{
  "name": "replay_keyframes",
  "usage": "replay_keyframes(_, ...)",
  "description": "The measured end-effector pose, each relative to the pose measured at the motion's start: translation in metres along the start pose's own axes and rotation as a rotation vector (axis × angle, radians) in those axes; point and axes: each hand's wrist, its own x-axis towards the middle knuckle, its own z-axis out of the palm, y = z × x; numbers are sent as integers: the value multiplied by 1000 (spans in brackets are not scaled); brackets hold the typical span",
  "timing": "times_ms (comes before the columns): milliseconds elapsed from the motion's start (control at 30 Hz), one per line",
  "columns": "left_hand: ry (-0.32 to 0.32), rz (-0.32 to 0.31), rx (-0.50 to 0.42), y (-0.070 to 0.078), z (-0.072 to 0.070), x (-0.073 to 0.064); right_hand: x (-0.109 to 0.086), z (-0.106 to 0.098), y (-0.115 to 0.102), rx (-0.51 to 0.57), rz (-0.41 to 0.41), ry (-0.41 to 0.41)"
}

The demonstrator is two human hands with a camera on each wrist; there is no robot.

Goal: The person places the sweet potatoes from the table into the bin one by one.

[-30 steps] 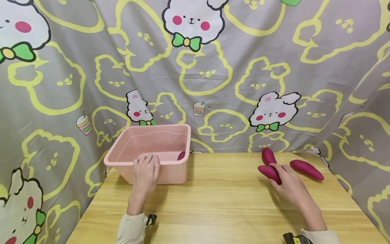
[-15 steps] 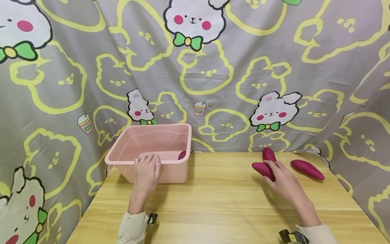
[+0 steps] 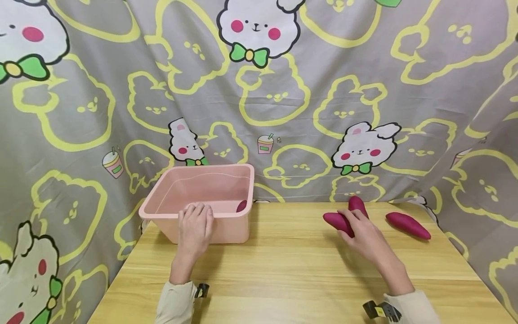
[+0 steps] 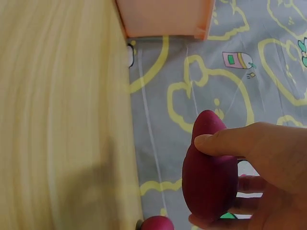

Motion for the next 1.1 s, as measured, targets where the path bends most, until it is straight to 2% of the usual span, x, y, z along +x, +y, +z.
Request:
replay_keyframes(167,-8,3,-11,0,1,0,6,-3,-8,13,9,1)
replay_keyframes(733,-14,-1,-13,-1,0,0,35,-8,-35,2,-43,7)
replay_keyframes(1100,-12,3,-5,-1,1,-1,52,-14,-53,61,-64,-5)
